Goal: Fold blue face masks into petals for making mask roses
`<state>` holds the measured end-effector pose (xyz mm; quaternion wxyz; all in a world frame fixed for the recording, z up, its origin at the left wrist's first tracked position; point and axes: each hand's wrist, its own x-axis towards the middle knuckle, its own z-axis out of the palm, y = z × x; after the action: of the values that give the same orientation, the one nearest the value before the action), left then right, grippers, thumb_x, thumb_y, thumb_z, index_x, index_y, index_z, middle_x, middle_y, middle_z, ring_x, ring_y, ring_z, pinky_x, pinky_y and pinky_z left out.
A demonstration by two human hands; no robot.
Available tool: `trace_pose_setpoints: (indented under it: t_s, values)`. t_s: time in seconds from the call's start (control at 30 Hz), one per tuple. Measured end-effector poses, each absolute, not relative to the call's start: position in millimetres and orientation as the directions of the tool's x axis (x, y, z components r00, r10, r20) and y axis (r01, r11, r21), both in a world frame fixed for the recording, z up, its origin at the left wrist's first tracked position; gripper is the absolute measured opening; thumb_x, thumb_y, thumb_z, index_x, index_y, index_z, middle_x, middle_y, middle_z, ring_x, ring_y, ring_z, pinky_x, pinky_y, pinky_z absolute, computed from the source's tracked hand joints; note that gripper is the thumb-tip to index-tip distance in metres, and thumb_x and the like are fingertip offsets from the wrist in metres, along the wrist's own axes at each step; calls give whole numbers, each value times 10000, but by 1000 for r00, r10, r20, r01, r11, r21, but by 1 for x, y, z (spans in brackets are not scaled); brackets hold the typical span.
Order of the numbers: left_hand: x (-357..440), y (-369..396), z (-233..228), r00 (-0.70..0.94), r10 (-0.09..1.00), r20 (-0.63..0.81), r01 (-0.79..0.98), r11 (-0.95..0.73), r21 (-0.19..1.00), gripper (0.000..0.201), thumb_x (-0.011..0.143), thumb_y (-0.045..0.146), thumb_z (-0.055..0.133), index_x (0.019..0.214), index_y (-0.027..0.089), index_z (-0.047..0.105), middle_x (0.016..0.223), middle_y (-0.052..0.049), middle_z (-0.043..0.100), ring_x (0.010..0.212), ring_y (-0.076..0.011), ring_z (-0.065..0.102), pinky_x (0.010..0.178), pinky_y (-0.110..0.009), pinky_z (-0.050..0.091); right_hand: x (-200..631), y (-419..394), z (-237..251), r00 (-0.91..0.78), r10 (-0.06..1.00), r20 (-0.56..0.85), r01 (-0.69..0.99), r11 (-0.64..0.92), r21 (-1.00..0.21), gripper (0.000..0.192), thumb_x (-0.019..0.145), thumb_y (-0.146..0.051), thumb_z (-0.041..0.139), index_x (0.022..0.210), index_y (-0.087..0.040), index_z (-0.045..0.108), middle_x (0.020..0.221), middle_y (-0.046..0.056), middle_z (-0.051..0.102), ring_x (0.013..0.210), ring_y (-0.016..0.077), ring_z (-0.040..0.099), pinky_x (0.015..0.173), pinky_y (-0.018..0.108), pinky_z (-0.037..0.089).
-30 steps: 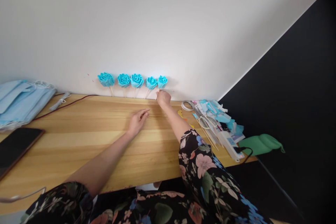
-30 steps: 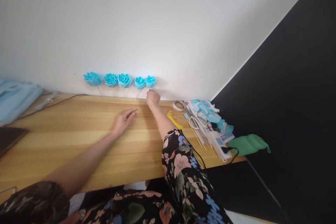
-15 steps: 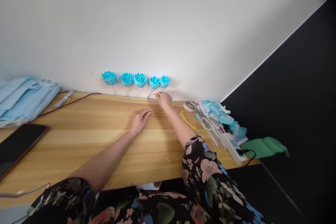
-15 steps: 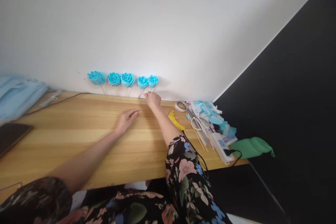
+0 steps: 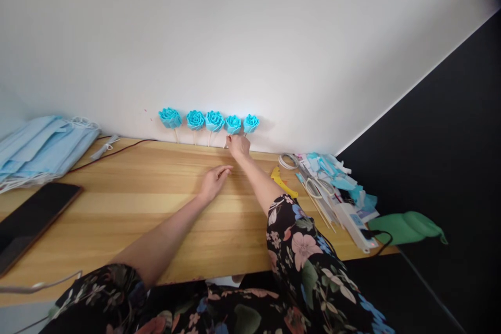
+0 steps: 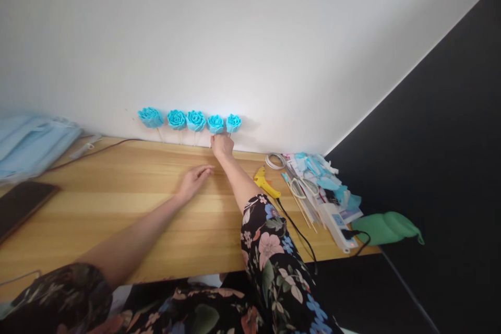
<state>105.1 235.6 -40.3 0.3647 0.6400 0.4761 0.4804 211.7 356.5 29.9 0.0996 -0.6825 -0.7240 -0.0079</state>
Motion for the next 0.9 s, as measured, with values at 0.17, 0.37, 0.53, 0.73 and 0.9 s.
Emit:
trace_pose_setpoints:
  t_s: [0.17, 0.37, 0.53, 0.73, 0.9]
  values:
    - [105, 236, -41, 83, 961, 264, 266, -276, 924, 258, 937, 271, 519, 1036, 210, 748, 991, -42, 788, 967, -215, 727, 941, -336, 550, 209, 360, 32, -37, 981, 193, 991, 60, -117, 459, 1040, -348, 355, 1082, -152, 767, 1072, 182, 773, 1035, 261, 724, 859, 327, 535]
    - [105, 236, -43, 94, 960, 263, 271, -279, 921, 265, 942, 280, 509, 1033, 206, 747, 972, -41, 786, 964, -217, 727, 931, -336, 550, 216, 362, 28, -26, 982, 188, 991, 50, -125, 443, 1038, -358, 363, 1113, -170, 757, 1037, 160, 780, 1013, 246, 731, 838, 306, 535]
    - [105, 236, -42, 102, 959, 264, 280, -282, 918, 263, 942, 275, 505, 1025, 209, 745, 960, -40, 784, 960, -215, 728, 943, -335, 546, 217, 361, 25, -34, 982, 187, 989, 61, -138, 435, 1047, -376, 355, 1141, -204, 744, 1045, 137, 780, 975, 233, 736, 802, 296, 524]
    - [106, 236, -41, 107, 960, 257, 287, -278, 917, 280, 944, 277, 501, 1037, 184, 747, 973, -61, 786, 951, -230, 731, 924, -343, 549, 238, 342, 12, -28, 981, 191, 988, 57, -144, 398, 1038, -471, 397, 1111, -266, 730, 1042, 61, 788, 965, 198, 724, 759, 256, 481]
    - [105, 236, -41, 120, 964, 236, 293, -261, 920, 278, 946, 284, 508, 1032, 196, 757, 1059, -60, 785, 1005, -226, 722, 946, -322, 537, 266, 337, 9, 87, 976, 201, 989, -59, -139, 492, 1065, -474, 287, 1122, -221, 705, 1031, 84, 782, 925, 201, 720, 736, 260, 451]
